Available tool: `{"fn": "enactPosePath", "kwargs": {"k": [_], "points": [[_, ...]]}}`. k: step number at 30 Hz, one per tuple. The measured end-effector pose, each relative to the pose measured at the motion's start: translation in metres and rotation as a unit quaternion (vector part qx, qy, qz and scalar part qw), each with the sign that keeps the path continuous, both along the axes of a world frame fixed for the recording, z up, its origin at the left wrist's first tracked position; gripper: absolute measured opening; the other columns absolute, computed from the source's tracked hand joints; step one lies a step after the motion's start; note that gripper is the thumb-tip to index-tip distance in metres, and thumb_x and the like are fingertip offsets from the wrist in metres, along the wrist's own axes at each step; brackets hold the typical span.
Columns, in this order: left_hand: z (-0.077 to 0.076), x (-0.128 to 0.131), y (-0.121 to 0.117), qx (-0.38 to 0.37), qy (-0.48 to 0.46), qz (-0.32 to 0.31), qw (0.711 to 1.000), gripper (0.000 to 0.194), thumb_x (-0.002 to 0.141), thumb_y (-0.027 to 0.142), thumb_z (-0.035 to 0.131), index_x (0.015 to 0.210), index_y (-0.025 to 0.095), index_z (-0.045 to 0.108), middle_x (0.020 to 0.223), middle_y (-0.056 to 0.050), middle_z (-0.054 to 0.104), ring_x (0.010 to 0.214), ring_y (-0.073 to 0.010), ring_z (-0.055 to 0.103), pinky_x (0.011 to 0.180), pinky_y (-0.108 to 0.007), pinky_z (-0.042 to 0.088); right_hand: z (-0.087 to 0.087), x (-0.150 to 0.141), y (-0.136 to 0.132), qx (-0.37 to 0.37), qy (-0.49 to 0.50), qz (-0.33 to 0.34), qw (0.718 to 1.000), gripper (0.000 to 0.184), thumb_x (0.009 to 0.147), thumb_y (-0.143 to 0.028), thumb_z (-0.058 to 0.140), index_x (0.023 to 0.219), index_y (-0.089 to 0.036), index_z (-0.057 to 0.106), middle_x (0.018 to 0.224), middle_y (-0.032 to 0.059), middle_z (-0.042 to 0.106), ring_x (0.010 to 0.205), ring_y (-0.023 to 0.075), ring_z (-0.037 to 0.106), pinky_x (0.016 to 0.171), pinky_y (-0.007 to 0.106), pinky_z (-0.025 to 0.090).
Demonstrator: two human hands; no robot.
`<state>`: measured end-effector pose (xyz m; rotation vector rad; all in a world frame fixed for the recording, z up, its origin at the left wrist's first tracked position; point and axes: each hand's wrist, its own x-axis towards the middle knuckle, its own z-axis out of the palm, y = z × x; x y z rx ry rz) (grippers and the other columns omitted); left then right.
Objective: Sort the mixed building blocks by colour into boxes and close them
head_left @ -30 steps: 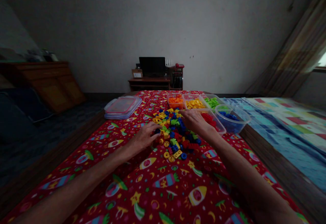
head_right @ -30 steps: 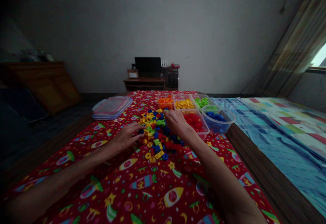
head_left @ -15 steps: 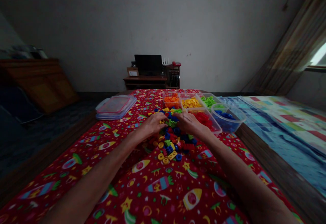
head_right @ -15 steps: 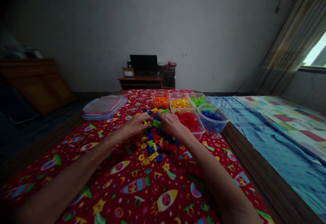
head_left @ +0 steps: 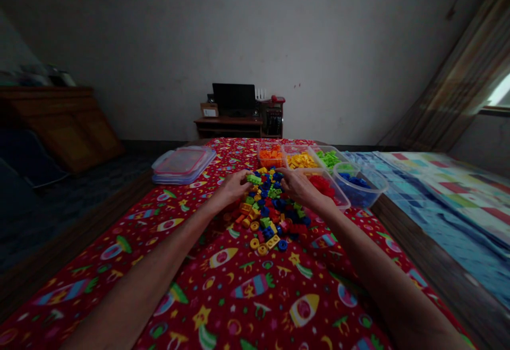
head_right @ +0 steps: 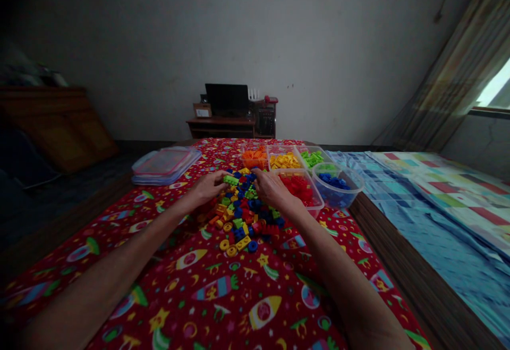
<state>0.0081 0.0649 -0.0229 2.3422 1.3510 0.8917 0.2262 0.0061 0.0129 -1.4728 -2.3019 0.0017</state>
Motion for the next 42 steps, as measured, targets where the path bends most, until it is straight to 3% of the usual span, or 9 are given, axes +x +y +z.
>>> {"fn": "enactPosePath", "kwargs": {"k": [5,9,12,18,24,29,33,37,42], "points": [[0.004,-0.007,0.0,0.048,0.083,0.047,0.994,0.035,0.071,0.025,0.061,0.104,0.016,0.064,0.077,-0.003,0.064,0.072,-0.0183,0.06,0.067,-0.027,0.047,0.0,-0.001,0.0,-0.004,0.012,0.0,1.0,0.047,0.085,-0.015,0.035,0.13,-0.01,0.049,0.093,0.0116,0.068,0.077,0.0172,0.059,0.069,0.025,0.038],[0.005,0.002,-0.01,0.12,0.122,-0.03,0.985,0.018,0.076,0.024,0.057,0.09,0.018,0.069,0.092,-0.007,0.061,0.086,-0.0194,0.059,0.078,-0.029,0.047,-0.001,0.0,0.002,-0.002,0.021,0.001,1.0,0.045,0.085,-0.015,0.035,0.128,-0.011,0.051,0.092,0.0108,0.068,0.076,0.017,0.058,0.069,0.025,0.037],[0.003,0.005,-0.017,0.118,0.169,-0.067,0.976,0.016,0.077,0.02,0.056,0.086,0.02,0.07,0.093,-0.006,0.063,0.089,-0.0204,0.058,0.079,-0.029,0.046,0.0,-0.001,0.0,0.002,0.02,0.01,1.0,0.042,0.085,-0.014,0.035,0.123,-0.011,0.054,0.089,0.01,0.068,0.073,0.0161,0.058,0.066,0.024,0.037],[0.0,-0.004,-0.019,0.067,0.2,0.014,0.977,0.02,0.074,0.018,0.057,0.088,0.022,0.071,0.085,-0.007,0.068,0.085,-0.0231,0.061,0.076,-0.03,0.047,0.001,-0.003,-0.003,-0.003,0.005,0.023,1.0,0.038,0.085,-0.014,0.036,0.116,-0.012,0.058,0.087,0.01,0.068,0.072,0.0158,0.058,0.064,0.024,0.036],[0.007,0.002,-0.009,0.002,0.024,-0.002,1.0,0.022,0.07,0.021,0.056,0.087,0.019,0.069,0.087,-0.005,0.072,0.084,-0.0213,0.065,0.079,-0.033,0.05,-0.008,-0.006,0.003,0.005,0.002,0.001,1.0,0.043,0.084,-0.016,0.035,0.123,-0.012,0.055,0.089,0.0115,0.069,0.077,0.0186,0.06,0.069,0.026,0.04],[0.011,0.01,-0.012,-0.139,-0.176,-0.051,0.973,0.039,0.066,0.031,0.062,0.101,0.014,0.062,0.083,-0.006,0.072,0.078,-0.0209,0.067,0.069,-0.031,0.052,-0.012,-0.01,0.005,-0.009,0.091,0.02,0.996,0.049,0.08,-0.013,0.04,0.127,-0.012,0.053,0.098,0.0112,0.068,0.079,0.0171,0.059,0.075,0.027,0.042],[0.016,0.016,-0.022,-0.155,-0.216,-0.053,0.962,0.046,0.065,0.035,0.067,0.105,0.014,0.06,0.081,-0.005,0.072,0.078,-0.0198,0.067,0.069,-0.03,0.052,-0.01,-0.014,0.007,-0.07,0.17,0.031,0.983,0.044,0.081,-0.012,0.043,0.122,-0.014,0.059,0.087,0.0052,0.067,0.072,0.0134,0.058,0.07,0.024,0.043],[0.019,0.022,-0.025,-0.144,-0.217,-0.053,0.964,0.042,0.064,0.037,0.069,0.099,0.013,0.062,0.076,-0.004,0.071,0.075,-0.0199,0.067,0.068,-0.03,0.052,-0.012,-0.015,0.011,-0.141,0.269,0.071,0.95,0.036,0.086,-0.03,0.048,0.112,-0.013,0.065,0.073,0.0007,0.064,0.063,0.0106,0.055,0.059,0.02,0.043],[0.018,0.029,-0.029,-0.169,-0.233,-0.054,0.956,0.045,0.064,0.043,0.07,0.097,0.013,0.062,0.072,-0.003,0.07,0.067,-0.0182,0.067,0.061,-0.029,0.052,-0.016,-0.018,0.014,-0.107,0.288,0.035,0.951,0.035,0.074,-0.036,0.064,0.102,-0.016,0.069,0.071,-0.0004,0.063,0.064,0.0116,0.056,0.058,0.021,0.042]]}}
